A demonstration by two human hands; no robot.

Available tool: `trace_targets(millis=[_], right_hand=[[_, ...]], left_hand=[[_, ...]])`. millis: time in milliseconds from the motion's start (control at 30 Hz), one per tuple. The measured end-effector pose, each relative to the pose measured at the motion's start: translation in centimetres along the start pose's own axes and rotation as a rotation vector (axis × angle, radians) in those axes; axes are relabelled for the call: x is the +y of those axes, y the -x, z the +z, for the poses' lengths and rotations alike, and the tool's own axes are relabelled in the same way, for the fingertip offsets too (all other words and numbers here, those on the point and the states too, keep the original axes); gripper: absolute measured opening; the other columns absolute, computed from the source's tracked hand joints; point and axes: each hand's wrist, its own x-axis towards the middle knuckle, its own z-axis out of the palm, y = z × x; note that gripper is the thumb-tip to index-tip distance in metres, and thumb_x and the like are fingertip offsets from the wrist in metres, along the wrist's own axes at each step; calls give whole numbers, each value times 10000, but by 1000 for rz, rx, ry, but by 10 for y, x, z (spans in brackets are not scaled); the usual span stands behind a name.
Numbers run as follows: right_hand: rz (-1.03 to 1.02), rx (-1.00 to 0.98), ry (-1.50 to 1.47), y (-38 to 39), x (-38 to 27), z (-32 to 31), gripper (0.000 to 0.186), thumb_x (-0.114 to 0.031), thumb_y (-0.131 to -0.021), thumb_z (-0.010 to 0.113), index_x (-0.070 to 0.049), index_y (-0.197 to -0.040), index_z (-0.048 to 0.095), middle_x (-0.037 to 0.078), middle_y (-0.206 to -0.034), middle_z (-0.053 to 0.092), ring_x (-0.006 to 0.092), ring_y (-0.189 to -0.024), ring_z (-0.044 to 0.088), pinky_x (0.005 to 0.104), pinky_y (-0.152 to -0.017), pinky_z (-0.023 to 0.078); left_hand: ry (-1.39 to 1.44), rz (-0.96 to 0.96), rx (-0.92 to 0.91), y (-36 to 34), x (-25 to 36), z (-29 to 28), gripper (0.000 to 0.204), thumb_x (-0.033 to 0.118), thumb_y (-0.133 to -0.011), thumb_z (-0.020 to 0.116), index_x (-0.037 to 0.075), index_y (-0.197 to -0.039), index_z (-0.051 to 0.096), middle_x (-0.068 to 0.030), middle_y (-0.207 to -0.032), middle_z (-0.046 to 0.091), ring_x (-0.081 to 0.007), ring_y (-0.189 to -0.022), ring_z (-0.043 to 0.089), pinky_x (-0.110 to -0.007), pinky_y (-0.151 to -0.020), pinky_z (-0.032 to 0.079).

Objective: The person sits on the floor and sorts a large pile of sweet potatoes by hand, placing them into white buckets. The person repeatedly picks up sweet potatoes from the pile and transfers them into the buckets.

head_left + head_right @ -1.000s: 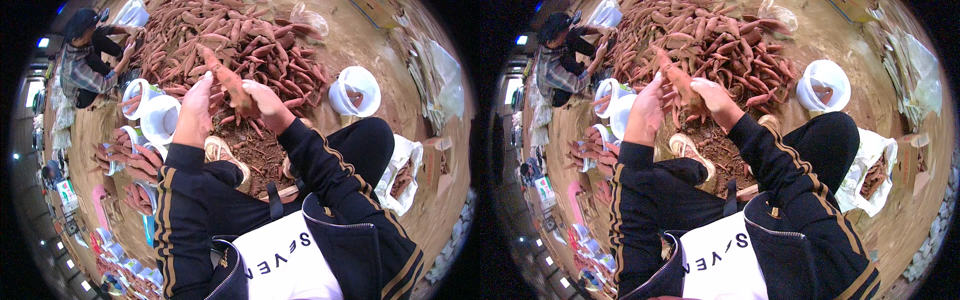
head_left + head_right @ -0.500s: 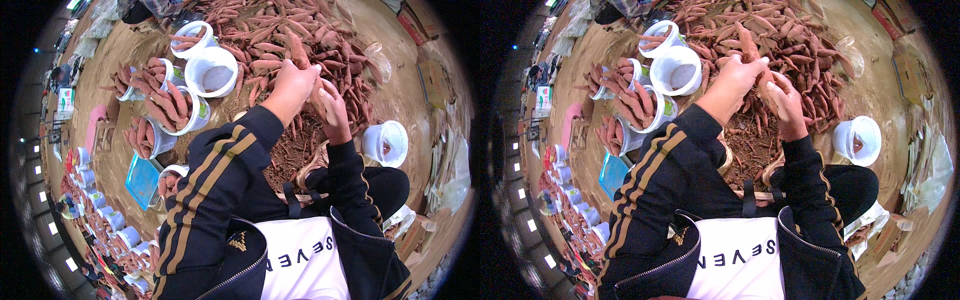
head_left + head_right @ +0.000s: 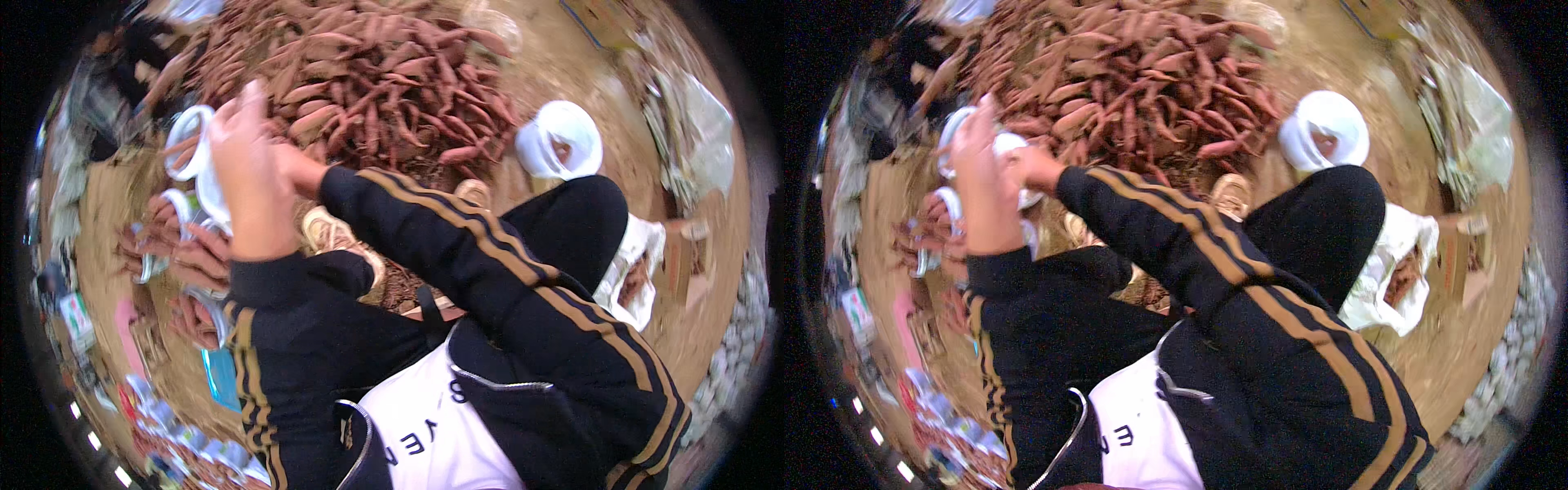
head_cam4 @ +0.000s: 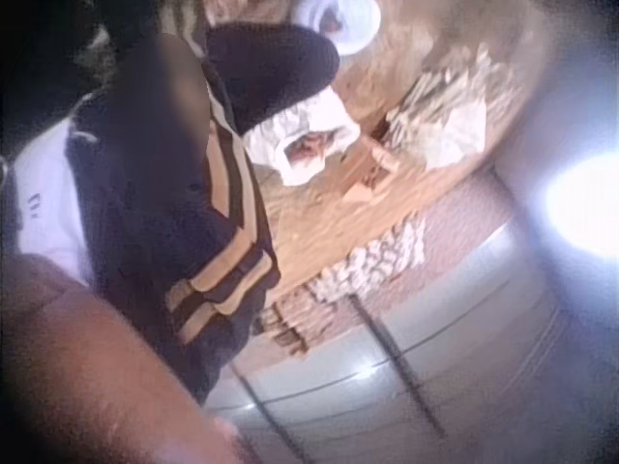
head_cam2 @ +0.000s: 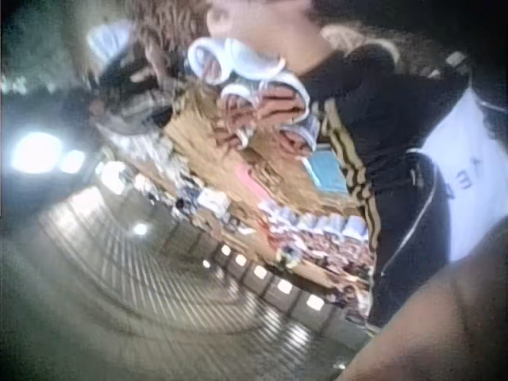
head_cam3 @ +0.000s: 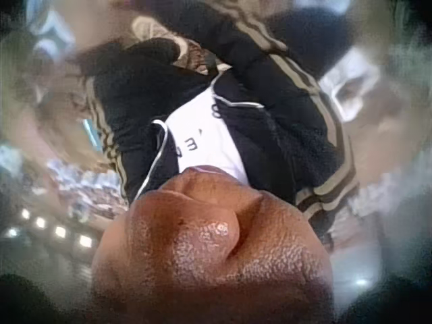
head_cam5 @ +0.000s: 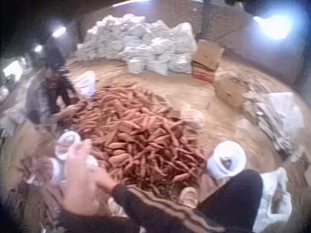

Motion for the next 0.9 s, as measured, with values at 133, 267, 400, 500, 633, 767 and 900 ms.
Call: trace_targets(millis=[133, 267, 400, 500, 633, 767, 900], right_hand=[[192, 21, 430, 24, 6, -59, 314, -270, -752, 630, -13, -931, 646, 153, -829, 652, 234, -767, 633, 342, -708, 498], [380, 379, 939, 89, 10, -188, 345, -324, -711, 579, -38, -874, 683, 180, -876, 651, 335, -839, 626, 414, -760, 497], [808, 815, 1050, 140, 4, -280, 343, -275, -775, 608, -11, -993, 632, 219, -997, 630, 358, -963, 604, 414, -838, 480], [843, 811, 1002, 177, 35, -325, 369, -214, -756, 613, 31, -1023, 545, 277, -1044, 594, 379, -1021, 575, 430, -886, 451], [857, 772, 1158, 199, 74, -309, 306, -126, -719, 640, 36, -954, 531, 234, -891, 632, 378, -872, 630, 432, -772, 505], [892, 788, 255, 188, 86, -270, 288, -84, -716, 674, 20, -951, 545, 144, -691, 607, 256, -595, 611, 394, -542, 509], [815, 708, -472, 152, 33, -193, 172, -90, -766, 659, -58, -821, 499, -1, -621, 481, 115, -437, 466, 278, -402, 420]], left_hand=[[-40, -123, -17, 22, 20, -16, 345, 260, -895, 574, 91, -1192, 526, -33, -1173, 534, -174, -1176, 429, -358, -927, 319], [2, -126, -103, 40, 32, -12, 362, 263, -904, 574, 52, -1187, 491, -47, -1124, 539, -145, -1032, 507, -268, -842, 365], [64, -226, -139, 34, 28, -11, 424, 255, -928, 527, 18, -1268, 439, -114, -1268, 495, -196, -1178, 472, -295, -920, 369], [28, -259, -160, 29, 26, 8, 445, 261, -938, 504, -1, -1288, 424, -131, -1304, 475, -213, -1217, 452, -302, -939, 369], [11, -288, -214, 22, 17, 21, 426, 265, -937, 505, 11, -1273, 445, -114, -1287, 488, -200, -1203, 460, -293, -921, 369], [-97, -272, -266, 16, 8, 34, 406, 282, -927, 526, 38, -1247, 471, -85, -1229, 524, -172, -1164, 481, -282, -893, 365], [-122, -272, -216, 8, -2, 32, 347, 278, -893, 580, 46, -1146, 526, -37, -1097, 587, -119, -1050, 516, -281, -840, 375]])
